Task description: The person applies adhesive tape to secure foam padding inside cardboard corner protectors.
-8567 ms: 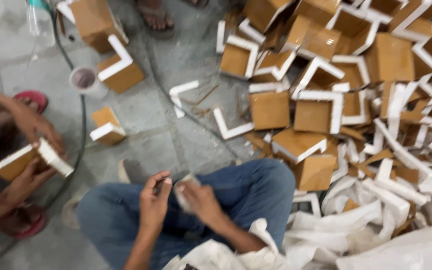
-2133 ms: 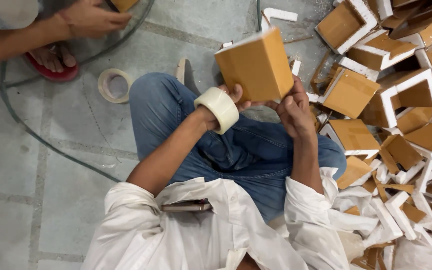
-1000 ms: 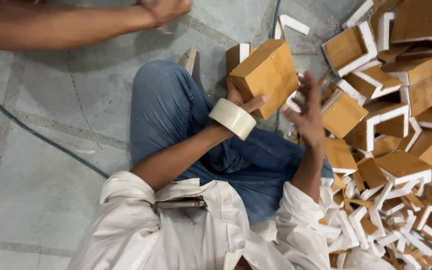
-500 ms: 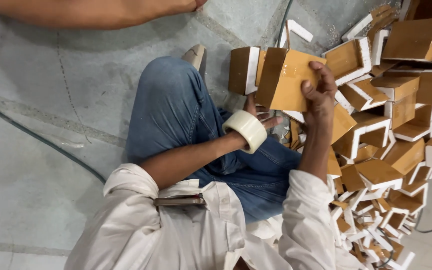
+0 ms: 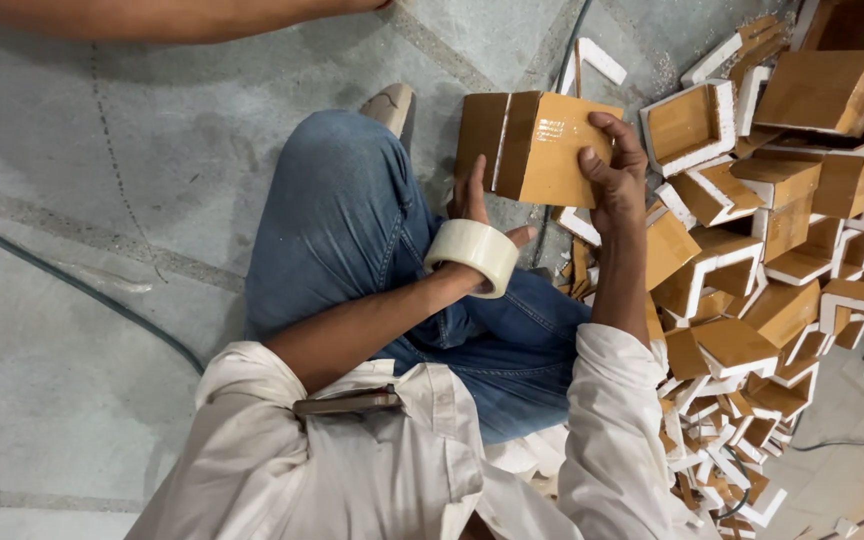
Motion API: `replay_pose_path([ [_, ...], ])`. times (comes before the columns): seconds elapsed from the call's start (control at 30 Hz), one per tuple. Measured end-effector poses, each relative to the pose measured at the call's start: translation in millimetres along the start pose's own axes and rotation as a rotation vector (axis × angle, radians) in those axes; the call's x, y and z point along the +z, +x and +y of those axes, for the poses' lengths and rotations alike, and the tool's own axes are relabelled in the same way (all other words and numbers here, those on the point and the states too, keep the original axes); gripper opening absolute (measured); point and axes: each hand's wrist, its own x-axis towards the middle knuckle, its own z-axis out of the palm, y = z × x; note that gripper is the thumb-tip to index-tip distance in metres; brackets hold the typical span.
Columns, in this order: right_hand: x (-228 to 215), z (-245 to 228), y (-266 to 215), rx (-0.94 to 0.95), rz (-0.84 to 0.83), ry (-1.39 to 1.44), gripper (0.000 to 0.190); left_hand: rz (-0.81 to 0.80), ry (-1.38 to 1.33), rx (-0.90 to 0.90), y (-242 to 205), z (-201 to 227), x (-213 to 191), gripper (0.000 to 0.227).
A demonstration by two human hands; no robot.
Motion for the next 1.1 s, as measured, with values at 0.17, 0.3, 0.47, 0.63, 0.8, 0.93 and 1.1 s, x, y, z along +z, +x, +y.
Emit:
replay_pose_path([
  [0.17,3.1,0.1,-2.7,-0.002,0.011,0.042,0.040,-0.034,0.060,0.068,1.4,-12.4,6.7,0.119],
  [0.3,7.9,-0.3,-4.7,-0.014,0.020,0.055,0.040,-0.066,0.105,0.052,3.0,-10.2,2.5,0.117],
  [0.47,3.5,2.1,-5.5,-0.058,-0.003,0.000,0.038,-0.081,0.111,0.052,2.2,-10.3,3.8,0.118],
  [0.63,2.1,-6.6,-9.1,-0.036,-0.021,-0.071,0.042,-0.081,0.092,0.038,-1.9,-18.1,6.5,0.122],
  [0.8,1.1,-17.2,-13.8,-0.043,-0.036,-0.078,0.050,-0.059,0.036,0.033,-1.0,-29.5,12.9,0.127],
  [0.93,-17.2,-7.7,-20.4,-0.141,0.056,-0.054,0.057,-0.022,-0.026,0.026,-1.7,-23.8,9.9,0.122],
  [1.1,-14.0,-14.7,-77.3,-0.363,0.211,-0.115,0.058,0.003,-0.117,0.076,-4.2,24.4,-9.9,0.104],
])
